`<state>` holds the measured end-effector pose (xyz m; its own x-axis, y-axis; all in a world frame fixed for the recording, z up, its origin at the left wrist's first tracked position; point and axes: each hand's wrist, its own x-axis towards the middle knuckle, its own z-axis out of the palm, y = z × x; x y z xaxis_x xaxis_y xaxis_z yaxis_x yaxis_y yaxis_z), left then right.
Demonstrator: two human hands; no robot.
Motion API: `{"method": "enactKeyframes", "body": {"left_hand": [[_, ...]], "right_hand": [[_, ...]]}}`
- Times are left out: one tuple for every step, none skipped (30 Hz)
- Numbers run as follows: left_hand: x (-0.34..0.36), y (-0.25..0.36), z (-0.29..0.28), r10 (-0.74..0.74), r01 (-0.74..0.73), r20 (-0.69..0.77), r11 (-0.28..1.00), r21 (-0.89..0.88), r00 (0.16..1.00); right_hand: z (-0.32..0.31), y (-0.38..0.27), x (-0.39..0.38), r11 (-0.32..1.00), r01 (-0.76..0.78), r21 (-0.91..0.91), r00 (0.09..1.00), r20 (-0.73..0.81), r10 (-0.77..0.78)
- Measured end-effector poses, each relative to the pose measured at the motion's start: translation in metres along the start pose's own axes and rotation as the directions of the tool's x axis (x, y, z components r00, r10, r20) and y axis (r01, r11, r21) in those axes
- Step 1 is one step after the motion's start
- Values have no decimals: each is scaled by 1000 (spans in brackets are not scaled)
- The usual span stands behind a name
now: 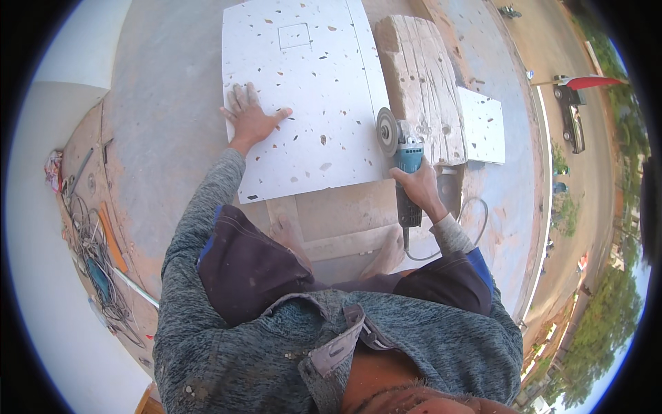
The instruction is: The person uses an angle grinder to cut a rectangular shape into a white speckled tile. They hold the tile steady with their left hand while guiding the grinder with their right hand along a pre-drawn outline.
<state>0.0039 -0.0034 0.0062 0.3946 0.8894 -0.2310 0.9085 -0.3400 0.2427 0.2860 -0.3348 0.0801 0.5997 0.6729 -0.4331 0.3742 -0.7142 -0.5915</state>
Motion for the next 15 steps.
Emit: {"method": "enactKeyframes", "body": {"left_hand": [[-1,1,0,3,-3,0,1000,-5,1000],[-1,1,0,5,-5,0,1000,-9,1000],[-1,0,0,4,-4,-1,1000,-9,1000],[-1,-1,1,3,-3,-2,1000,-9,1000],[-1,-2,1,1,-1,-2,1000,-10,1000],[-1,-1,1,2,-2,-1,1000,-9,1000],[-1,0,1,3,-3,-1,1000,-9,1000],[-1,1,1,4,-4,0,1000,-9,1000],[-1,0,1,5,-5,-1,1000,-10,1000],[-1,0,1,6,-6,-3,1000,-12,1000],[-2,-1,1,7,-7,-5,1000,-14,1000],[-2,0,0,10,-10,-5,1000,-17,1000],[-2,1,0,12,-12,-5,1000,-20,1000],[-2,1,-1,15,-15,-4,1000,-23,1000],[-3,2,-2,12,-12,2,1000,-21,1000]], "right_hand": [[1,1,2,1000,-1,-7,1000,-5,1],[1,2,3,1000,-3,-14,1000,-10,3],[1,0,4,1000,-2,-11,1000,-5,2],[0,-2,4,1000,-1,-7,1000,0,1],[0,-4,5,1000,0,-3,1000,5,0],[0,-4,6,1000,0,-4,1000,3,0],[0,-3,7,1000,0,-4,1000,0,0],[0,-3,9,1000,0,-5,1000,-2,0],[0,-5,9,1000,2,-3,1000,1,-2],[-1,-8,10,1000,3,-1,1000,3,-3],[-1,-11,11,1000,4,1,1000,6,-4],[-1,-10,13,1000,9,0,1000,1,-9],[0,-7,16,1000,15,-1,1000,-3,-15],[0,-7,18,1000,20,-1,1000,-8,-20],[0,-8,19,1000,20,-2,1000,-7,-20]]}}
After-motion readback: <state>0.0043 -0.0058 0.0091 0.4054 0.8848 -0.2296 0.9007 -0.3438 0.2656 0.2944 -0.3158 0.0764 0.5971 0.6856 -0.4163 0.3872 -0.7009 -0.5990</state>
